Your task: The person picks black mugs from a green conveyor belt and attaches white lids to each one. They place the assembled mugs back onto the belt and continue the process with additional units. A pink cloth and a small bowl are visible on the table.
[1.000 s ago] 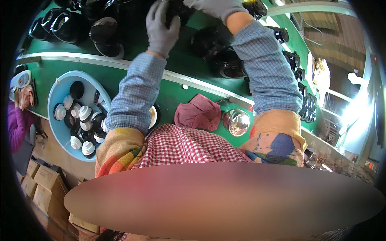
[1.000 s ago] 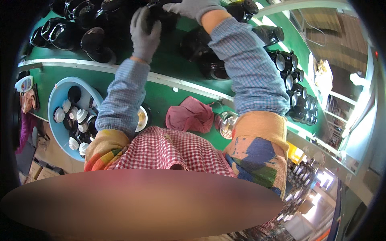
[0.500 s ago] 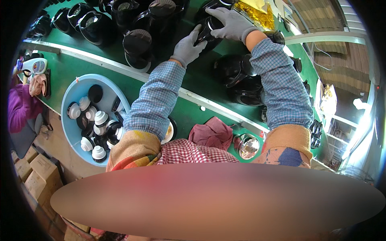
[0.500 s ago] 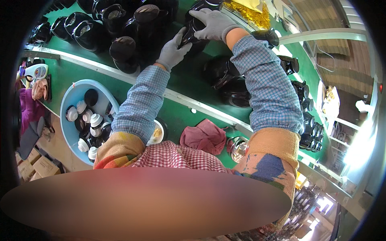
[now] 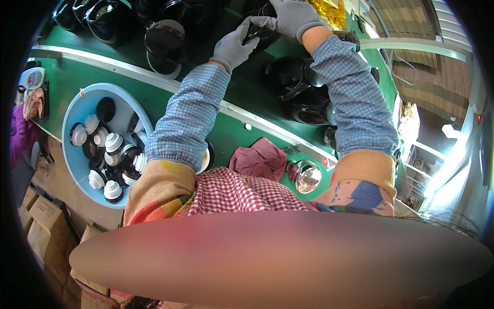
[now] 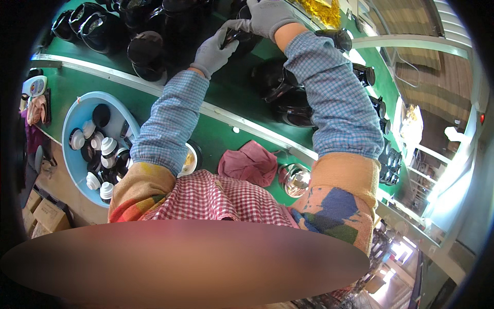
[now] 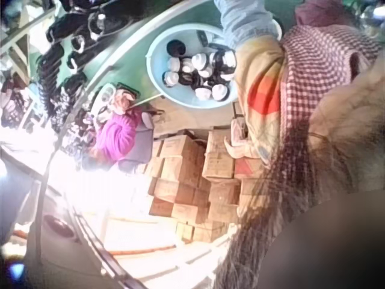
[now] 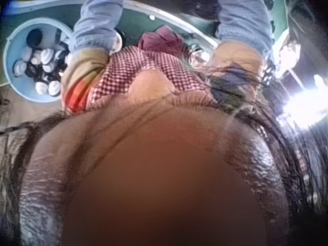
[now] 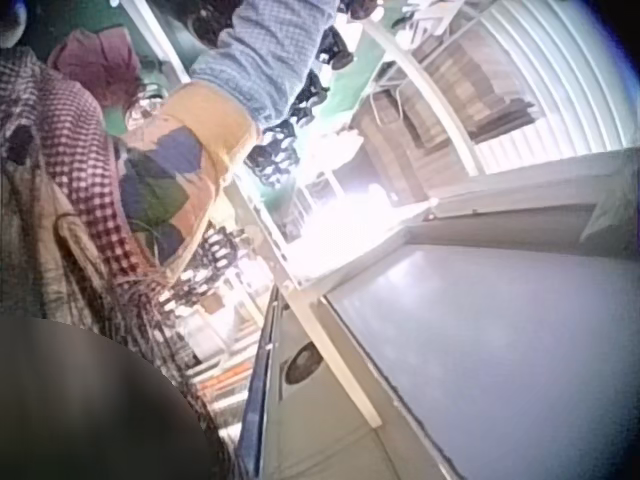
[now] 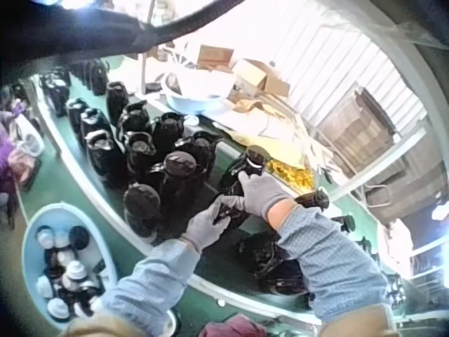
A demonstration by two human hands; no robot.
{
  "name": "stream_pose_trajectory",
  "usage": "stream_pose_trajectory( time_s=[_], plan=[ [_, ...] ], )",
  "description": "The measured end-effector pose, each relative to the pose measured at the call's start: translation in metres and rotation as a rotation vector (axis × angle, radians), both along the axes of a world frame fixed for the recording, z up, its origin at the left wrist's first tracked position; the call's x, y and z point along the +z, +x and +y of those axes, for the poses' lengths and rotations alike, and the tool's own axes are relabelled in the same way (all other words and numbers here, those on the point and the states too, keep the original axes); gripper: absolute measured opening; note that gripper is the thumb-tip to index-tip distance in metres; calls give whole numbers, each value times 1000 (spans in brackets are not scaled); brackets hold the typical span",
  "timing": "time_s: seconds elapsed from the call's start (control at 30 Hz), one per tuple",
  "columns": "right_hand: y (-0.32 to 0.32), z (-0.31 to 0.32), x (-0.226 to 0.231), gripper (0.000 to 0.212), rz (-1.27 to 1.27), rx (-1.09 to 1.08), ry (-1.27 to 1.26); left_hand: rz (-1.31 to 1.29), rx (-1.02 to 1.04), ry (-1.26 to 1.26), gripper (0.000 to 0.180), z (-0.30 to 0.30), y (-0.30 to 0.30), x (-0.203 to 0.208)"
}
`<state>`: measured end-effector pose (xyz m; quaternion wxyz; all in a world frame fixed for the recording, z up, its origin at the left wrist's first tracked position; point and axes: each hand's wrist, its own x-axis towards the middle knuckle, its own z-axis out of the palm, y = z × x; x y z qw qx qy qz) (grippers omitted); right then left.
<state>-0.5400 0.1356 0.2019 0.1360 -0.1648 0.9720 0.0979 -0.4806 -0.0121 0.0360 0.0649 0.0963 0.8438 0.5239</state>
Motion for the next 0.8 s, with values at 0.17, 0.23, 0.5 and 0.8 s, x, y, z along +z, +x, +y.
stream_pose_trajectory(
  time_s=[0.17, 0.23, 0.5, 0.8],
  plan=[
    [-19, 55, -30, 77, 495, 230, -223, 118, 39, 66, 69, 15, -5, -9],
    [-1, 32, -6, 79, 164, -151, -221, 34, 28, 123, 71, 7, -2, -5],
    [0, 32, -2, 71, 82, -207, -145, 18, 15, 85, 69, 4, 3, 9],
    [-7, -1, -8, 78, -4, -167, -5, 45, 13, 9, 71, 4, 5, 9]
  ],
)
